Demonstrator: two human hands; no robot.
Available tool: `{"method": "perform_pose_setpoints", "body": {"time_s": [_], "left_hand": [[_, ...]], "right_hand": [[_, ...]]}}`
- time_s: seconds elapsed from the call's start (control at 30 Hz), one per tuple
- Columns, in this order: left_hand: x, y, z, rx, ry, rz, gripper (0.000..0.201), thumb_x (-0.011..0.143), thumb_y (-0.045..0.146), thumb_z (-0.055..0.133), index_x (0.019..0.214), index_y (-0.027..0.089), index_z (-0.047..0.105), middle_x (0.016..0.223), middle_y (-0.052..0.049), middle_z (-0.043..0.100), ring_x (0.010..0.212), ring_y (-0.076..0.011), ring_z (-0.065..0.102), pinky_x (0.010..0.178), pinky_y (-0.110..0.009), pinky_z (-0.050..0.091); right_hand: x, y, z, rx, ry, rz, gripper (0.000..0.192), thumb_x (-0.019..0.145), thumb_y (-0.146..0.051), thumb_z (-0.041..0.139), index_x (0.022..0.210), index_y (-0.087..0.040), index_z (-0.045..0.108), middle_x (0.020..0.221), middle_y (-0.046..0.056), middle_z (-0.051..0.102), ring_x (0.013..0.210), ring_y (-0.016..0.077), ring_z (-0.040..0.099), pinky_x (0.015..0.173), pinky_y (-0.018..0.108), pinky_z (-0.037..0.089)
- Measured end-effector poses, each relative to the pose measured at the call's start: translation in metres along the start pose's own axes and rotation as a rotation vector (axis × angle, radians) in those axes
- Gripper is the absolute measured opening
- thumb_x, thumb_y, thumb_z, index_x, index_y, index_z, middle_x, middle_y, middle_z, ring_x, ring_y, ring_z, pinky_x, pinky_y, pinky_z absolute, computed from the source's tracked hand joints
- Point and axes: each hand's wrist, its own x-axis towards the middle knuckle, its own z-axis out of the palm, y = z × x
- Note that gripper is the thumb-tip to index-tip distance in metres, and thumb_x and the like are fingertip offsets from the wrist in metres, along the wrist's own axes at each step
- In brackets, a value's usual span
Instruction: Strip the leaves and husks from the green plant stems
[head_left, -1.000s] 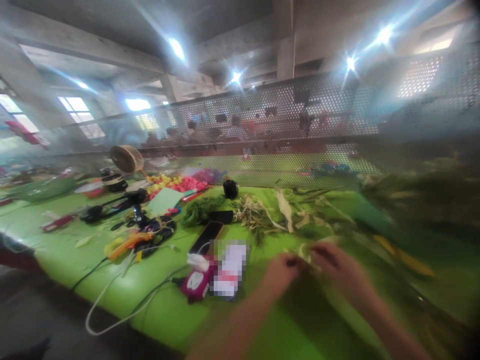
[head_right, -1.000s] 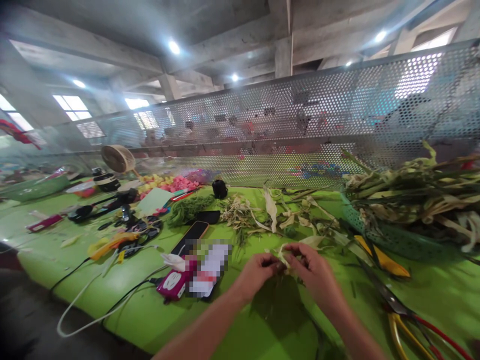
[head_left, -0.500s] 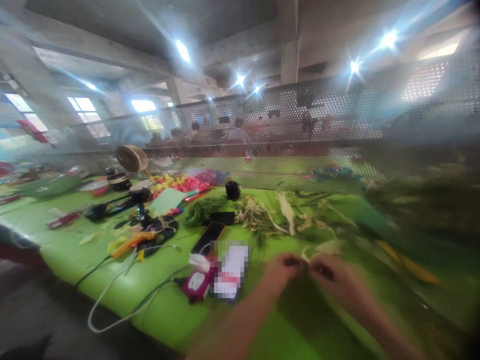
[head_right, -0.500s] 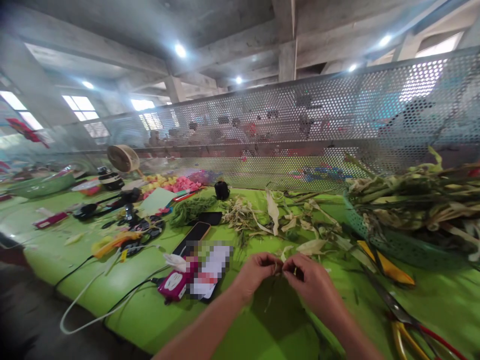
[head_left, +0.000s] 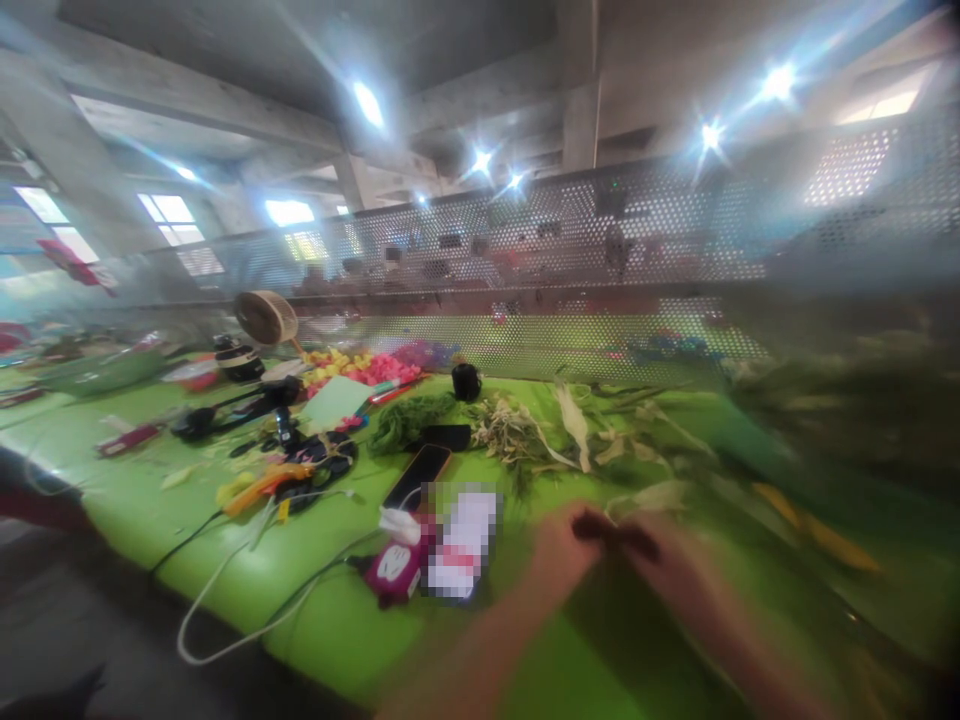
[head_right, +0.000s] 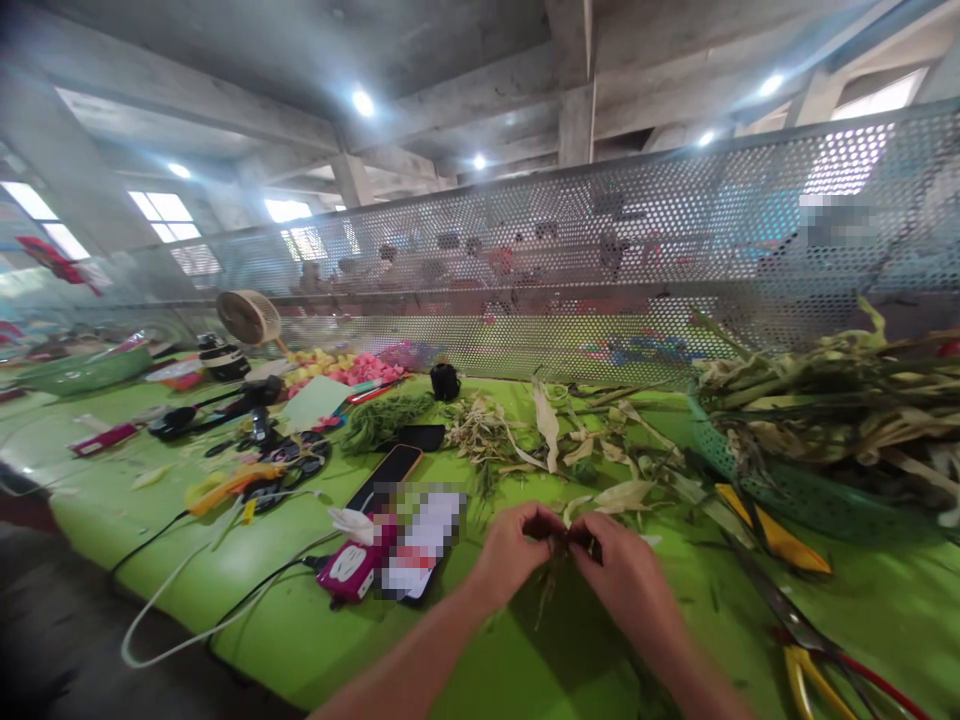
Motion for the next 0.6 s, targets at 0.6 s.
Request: {"method": "perform_pose_setpoints", "body": {"time_s": [0.6], "left_hand": [[-0.0026,0.0083,0.0044,0.168,0.123,0.217,0.01,0.076,0.013,0.061,0.079,0.017,0.069,0.081,-0.004,0.065,0.078,-0.0167,0.058,0.073,-0.026,0.046]], "right_hand": [[0.0056,0.001,0.0028,0.445,-0.036,0.053,0.022,0.078,-0.032,0.056,0.096,-0.025,0.066,0.092,0.003,0.073,0.09,0.024,0.067,0.08,0.035,0.051]]}}
